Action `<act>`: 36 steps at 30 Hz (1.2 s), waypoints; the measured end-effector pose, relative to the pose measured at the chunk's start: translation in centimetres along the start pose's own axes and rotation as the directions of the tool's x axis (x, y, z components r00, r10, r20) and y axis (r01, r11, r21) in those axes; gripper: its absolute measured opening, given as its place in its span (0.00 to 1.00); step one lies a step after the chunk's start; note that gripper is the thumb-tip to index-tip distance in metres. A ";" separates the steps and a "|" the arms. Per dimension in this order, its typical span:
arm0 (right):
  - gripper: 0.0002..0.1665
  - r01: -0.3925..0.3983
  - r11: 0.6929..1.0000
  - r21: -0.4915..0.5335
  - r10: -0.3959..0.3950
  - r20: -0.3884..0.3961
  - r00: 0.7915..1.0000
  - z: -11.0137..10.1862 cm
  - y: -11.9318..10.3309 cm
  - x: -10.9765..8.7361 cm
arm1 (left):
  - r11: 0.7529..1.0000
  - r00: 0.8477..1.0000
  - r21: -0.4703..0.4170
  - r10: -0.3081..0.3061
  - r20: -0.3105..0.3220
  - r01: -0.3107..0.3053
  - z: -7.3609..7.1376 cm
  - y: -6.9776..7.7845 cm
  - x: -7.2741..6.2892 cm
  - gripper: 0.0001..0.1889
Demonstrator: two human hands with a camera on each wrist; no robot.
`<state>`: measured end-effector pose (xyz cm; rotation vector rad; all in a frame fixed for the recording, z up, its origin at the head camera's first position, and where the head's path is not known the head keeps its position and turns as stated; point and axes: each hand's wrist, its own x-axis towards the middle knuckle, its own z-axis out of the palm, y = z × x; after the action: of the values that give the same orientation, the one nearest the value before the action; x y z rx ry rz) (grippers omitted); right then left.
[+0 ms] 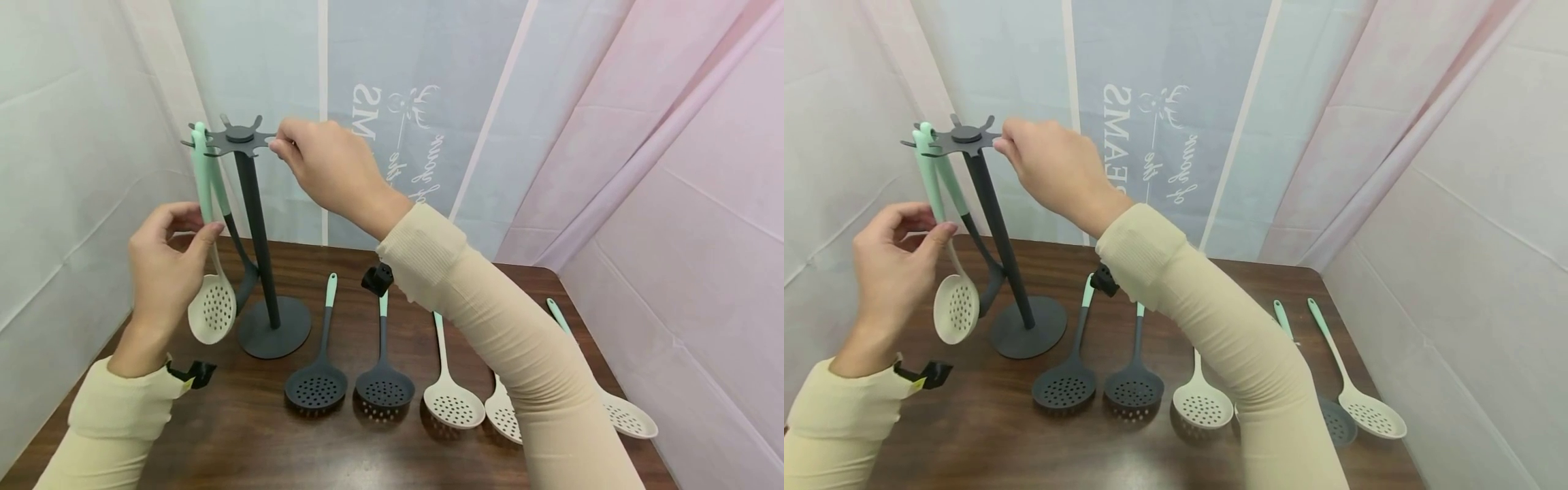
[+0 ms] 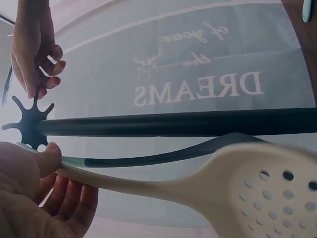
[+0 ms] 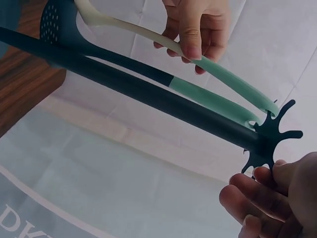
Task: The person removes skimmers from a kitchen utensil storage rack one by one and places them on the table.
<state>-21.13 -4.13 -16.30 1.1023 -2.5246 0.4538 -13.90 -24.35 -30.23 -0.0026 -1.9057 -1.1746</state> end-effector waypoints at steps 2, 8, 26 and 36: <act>0.17 -0.009 1.000 0.005 0.009 0.008 1.000 0.0 -0.1 -0.1 | 1.000 1.000 -0.008 0.000 -0.004 0.000 -0.1 0.1 0.0 0.15; 0.17 -0.025 1.000 0.006 0.024 0.020 1.000 -0.1 -0.4 -0.1 | 1.000 1.000 0.003 -0.004 0.001 0.004 -0.3 0.2 0.2 0.15; 0.17 -0.042 0.999 0.008 0.042 0.017 0.999 0.1 -0.8 0.1 | 1.000 0.999 -0.028 -0.002 -0.033 0.002 -1.2 0.6 -0.3 0.11; 0.17 -0.049 0.999 0.013 0.048 0.014 0.999 0.1 -1.0 0.1 | 0.999 0.999 -0.038 -0.025 -0.030 0.024 -2.5 0.3 -0.6 0.10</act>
<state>-20.47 -4.84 -16.18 1.0545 -2.5684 0.4788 -11.80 -25.76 -29.98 0.0178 -1.8615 -1.2203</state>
